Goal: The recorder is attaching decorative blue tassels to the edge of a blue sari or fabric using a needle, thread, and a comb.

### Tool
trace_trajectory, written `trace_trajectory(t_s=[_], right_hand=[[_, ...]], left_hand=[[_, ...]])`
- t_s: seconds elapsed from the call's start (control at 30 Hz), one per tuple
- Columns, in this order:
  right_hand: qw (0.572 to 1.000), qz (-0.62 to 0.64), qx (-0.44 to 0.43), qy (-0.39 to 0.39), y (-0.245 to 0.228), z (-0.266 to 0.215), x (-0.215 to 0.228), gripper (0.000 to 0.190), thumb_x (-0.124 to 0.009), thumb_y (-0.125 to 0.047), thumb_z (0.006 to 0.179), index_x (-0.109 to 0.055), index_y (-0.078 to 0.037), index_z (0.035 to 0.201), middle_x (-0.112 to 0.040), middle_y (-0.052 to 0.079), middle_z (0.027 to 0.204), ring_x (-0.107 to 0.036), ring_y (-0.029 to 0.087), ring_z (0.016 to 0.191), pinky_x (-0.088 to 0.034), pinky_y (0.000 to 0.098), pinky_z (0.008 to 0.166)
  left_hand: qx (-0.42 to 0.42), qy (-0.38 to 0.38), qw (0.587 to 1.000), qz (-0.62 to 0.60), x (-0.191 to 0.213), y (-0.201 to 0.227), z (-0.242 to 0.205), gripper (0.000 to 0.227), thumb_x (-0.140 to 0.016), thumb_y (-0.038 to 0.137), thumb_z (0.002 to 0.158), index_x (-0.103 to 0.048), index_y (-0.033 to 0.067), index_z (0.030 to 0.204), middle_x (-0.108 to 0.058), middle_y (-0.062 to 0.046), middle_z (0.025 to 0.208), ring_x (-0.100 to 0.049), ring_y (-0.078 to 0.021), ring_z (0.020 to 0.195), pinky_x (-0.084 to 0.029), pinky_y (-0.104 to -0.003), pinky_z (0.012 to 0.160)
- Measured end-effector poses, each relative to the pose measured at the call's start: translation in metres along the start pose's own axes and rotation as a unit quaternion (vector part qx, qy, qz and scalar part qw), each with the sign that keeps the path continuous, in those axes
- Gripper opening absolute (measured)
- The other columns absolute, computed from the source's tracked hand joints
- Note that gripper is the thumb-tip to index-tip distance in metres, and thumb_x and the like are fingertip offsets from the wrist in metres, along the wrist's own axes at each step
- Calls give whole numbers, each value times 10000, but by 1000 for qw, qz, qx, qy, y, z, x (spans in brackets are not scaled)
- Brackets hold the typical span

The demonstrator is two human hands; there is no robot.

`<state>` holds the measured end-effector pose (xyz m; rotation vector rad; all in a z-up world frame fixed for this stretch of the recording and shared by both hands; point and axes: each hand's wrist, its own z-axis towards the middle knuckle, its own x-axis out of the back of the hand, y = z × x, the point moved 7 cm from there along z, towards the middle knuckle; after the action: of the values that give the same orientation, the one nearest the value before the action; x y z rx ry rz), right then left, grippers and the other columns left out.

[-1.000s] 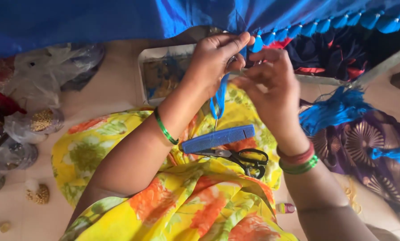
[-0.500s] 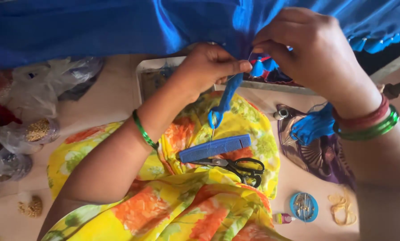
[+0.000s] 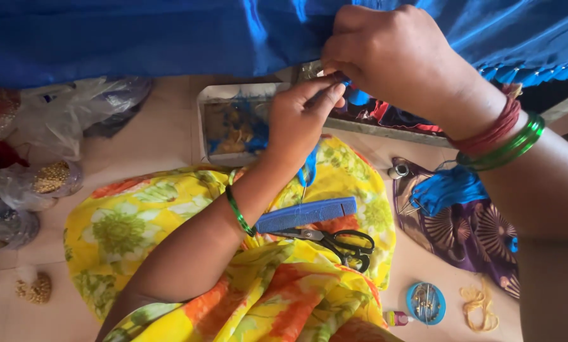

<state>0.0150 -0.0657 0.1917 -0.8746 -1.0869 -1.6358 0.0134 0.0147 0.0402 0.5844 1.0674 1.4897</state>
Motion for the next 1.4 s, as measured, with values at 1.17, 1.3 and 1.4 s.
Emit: trace_trajectory(t_s=[1.17,1.3,1.4], right_hand=[[985,140,-86,44,-16,-48,23,199,-718,-10,819,-729,-97,997,-646,73,910,-670,309,847,-544,408,734],[988,133,-40,65,-14,-17,28,189,-726,-39,838,-717,-107,1013,-633,68,946,-666,306,827,-536,405,707],[996,72,-33,48,-12,2,17,155,-721,-58,845,-718,-105,993,-629,74,950,-658,309,716,-523,411,609]], left_hand=[[130,-13,986,-103,10,-1,-5,135,-751,152,935,-746,36,1004,-739,-22,886,-682,-92,759,-651,-301,614],[88,9,996,-17,13,14,-4,110,-748,137,902,-750,36,945,-658,-6,937,-708,-130,806,-627,-351,623],[-130,41,967,216,16,51,-5,134,-796,129,884,-757,49,985,-740,-89,924,-709,-236,900,-567,-376,824]])
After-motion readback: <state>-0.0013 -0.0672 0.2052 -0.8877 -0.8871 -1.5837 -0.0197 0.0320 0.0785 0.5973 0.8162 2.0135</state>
